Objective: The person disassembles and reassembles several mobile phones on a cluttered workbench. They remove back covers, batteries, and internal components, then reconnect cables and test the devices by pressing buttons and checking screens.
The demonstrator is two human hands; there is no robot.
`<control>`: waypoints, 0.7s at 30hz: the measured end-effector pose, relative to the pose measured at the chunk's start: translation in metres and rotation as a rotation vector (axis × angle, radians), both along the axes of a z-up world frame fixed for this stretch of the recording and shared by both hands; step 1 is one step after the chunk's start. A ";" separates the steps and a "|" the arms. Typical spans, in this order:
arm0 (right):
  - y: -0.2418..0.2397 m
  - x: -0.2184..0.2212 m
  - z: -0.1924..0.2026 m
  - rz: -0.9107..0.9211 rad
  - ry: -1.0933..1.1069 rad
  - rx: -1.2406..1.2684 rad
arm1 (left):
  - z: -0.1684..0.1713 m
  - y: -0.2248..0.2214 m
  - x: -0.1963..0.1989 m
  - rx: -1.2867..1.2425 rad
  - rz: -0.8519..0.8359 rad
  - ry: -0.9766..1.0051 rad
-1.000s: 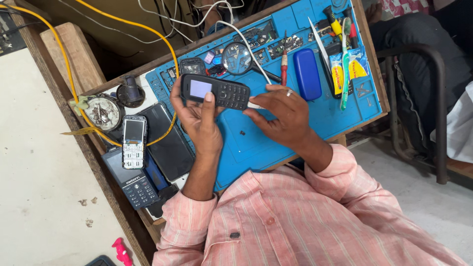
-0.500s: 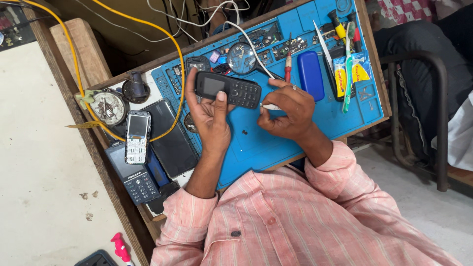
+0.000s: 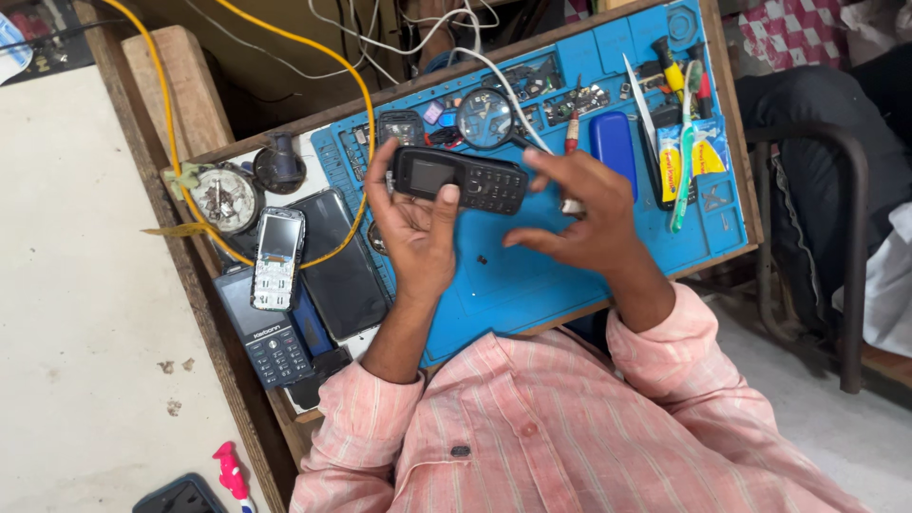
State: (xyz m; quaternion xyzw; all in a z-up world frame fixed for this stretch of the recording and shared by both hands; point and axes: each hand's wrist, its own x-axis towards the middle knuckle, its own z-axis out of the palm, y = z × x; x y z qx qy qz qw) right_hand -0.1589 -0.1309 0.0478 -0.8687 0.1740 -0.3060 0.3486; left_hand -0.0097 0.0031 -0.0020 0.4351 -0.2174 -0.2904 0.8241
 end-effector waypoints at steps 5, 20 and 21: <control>0.001 0.005 -0.005 -0.040 0.061 -0.200 | 0.004 0.003 -0.002 0.048 -0.080 -0.037; -0.003 0.006 -0.006 -0.043 0.150 0.300 | 0.009 0.002 0.002 -0.067 -0.214 0.125; -0.004 0.005 -0.005 -0.037 0.122 0.314 | 0.010 0.003 0.002 -0.058 -0.220 0.112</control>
